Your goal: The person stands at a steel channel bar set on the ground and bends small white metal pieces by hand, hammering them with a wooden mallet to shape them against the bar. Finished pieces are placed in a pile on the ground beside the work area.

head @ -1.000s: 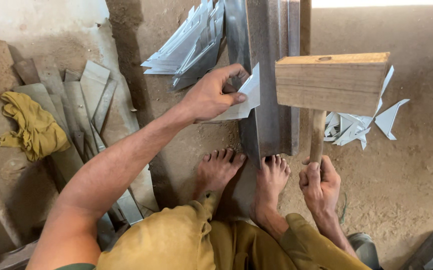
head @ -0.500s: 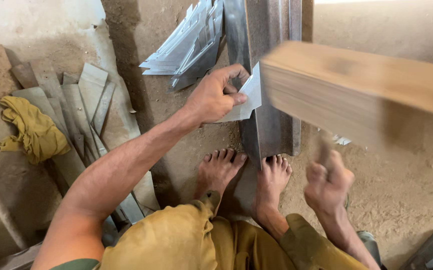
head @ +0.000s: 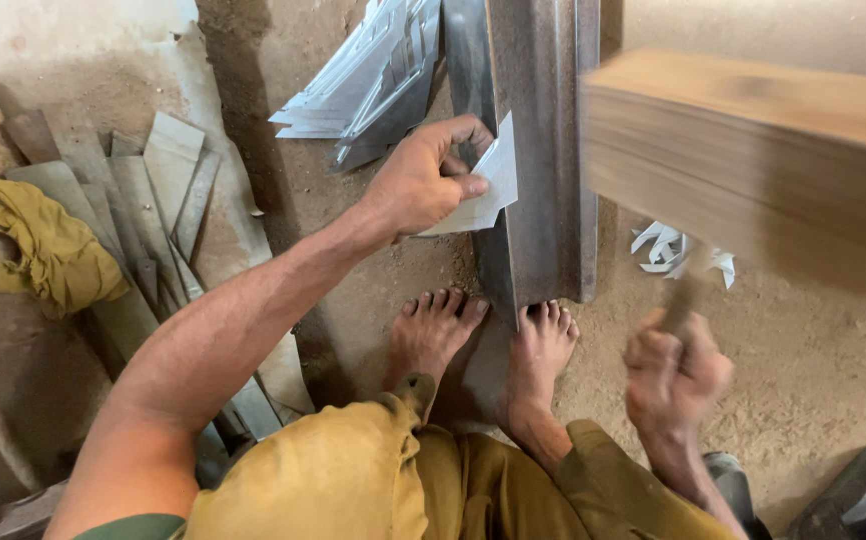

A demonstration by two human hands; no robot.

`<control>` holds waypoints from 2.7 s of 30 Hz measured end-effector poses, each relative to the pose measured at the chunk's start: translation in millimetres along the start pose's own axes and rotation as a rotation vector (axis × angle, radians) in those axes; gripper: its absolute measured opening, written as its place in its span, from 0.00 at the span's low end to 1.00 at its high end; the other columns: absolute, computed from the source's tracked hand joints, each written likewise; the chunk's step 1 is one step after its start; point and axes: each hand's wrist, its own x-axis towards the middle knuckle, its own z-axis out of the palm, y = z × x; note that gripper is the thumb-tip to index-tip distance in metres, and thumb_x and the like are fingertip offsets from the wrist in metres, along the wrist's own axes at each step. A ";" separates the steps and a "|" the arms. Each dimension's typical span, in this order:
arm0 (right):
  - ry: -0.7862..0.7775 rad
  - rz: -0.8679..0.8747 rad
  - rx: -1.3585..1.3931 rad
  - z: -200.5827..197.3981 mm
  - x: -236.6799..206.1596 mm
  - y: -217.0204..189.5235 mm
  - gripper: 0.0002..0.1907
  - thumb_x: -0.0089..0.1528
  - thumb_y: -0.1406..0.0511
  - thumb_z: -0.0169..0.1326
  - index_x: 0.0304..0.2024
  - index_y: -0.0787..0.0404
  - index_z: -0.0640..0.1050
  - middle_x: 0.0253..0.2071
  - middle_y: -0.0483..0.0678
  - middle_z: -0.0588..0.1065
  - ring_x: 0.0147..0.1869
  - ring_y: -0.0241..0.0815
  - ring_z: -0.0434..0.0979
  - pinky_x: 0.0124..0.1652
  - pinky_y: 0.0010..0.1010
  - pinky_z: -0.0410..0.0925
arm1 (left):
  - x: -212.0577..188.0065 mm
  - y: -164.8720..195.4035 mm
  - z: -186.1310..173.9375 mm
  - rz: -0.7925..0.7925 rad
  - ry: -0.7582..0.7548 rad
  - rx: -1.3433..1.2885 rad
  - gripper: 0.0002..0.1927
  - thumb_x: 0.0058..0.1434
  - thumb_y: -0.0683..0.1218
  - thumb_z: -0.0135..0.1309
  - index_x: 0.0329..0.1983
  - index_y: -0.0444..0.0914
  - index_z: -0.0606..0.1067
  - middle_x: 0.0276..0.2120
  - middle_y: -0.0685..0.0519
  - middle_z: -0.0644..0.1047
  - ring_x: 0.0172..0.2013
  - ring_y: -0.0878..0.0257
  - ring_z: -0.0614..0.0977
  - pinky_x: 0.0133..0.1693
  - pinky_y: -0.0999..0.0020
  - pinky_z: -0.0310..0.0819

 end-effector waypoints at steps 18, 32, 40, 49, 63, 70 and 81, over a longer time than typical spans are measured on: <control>-0.043 -0.134 0.319 20.8 -4.9 14.2 0.21 0.73 0.54 0.51 0.32 0.60 0.65 0.21 0.41 0.61 0.21 0.31 0.59 0.20 0.23 0.58 | -6.9 5.2 4.7 -0.019 0.108 0.059 0.12 0.59 0.38 0.61 0.46 0.39 0.75 0.27 0.52 0.83 0.31 0.72 0.79 0.38 0.70 0.72; -0.067 0.303 0.194 30.3 -18.7 61.9 0.24 0.75 0.51 0.45 0.33 0.62 0.69 0.23 0.43 0.66 0.23 0.33 0.65 0.21 0.25 0.60 | 1.6 -38.1 7.9 0.137 0.070 -0.179 0.08 0.63 0.37 0.60 0.42 0.35 0.73 0.35 0.59 0.75 0.39 0.71 0.76 0.46 0.70 0.74; -0.061 0.385 0.186 39.2 -0.4 34.2 0.24 0.73 0.52 0.44 0.28 0.60 0.69 0.19 0.43 0.65 0.19 0.35 0.62 0.17 0.28 0.56 | 0.0 -38.2 11.5 0.166 0.091 -0.218 0.10 0.62 0.40 0.62 0.42 0.36 0.72 0.37 0.59 0.74 0.42 0.70 0.76 0.50 0.70 0.75; 0.071 -0.027 0.590 42.2 -10.2 30.8 0.29 0.72 0.45 0.43 0.33 0.62 0.70 0.18 0.43 0.61 0.16 0.31 0.57 0.15 0.24 0.57 | 19.8 -45.8 -1.7 0.169 0.090 -0.155 0.20 0.50 0.47 0.75 0.35 0.37 0.74 0.33 0.60 0.74 0.36 0.72 0.74 0.40 0.74 0.70; 0.075 0.530 0.248 21.3 -18.1 47.4 0.17 0.75 0.58 0.47 0.37 0.63 0.70 0.23 0.41 0.68 0.20 0.30 0.65 0.20 0.22 0.59 | -45.2 -25.9 73.1 0.549 0.520 0.206 0.21 0.61 0.47 0.65 0.46 0.30 0.70 0.39 0.46 0.70 0.40 0.57 0.75 0.41 0.61 0.73; 0.175 0.419 0.011 -16.6 -10.6 25.1 0.19 0.71 0.66 0.50 0.64 0.65 0.69 0.24 0.43 0.71 0.22 0.28 0.67 0.19 0.20 0.61 | 34.9 44.8 49.3 0.736 0.355 0.772 0.05 0.65 0.41 0.60 0.42 0.38 0.77 0.32 0.49 0.77 0.36 0.51 0.80 0.41 0.52 0.74; -0.014 0.313 -0.054 2.0 4.3 -12.4 0.23 0.73 0.67 0.50 0.71 0.64 0.68 0.27 0.40 0.68 0.26 0.27 0.66 0.23 0.21 0.62 | 149.8 89.3 28.0 -0.012 -0.368 1.152 0.18 0.55 0.53 0.68 0.24 0.33 0.81 0.22 0.46 0.80 0.25 0.55 0.82 0.31 0.61 0.77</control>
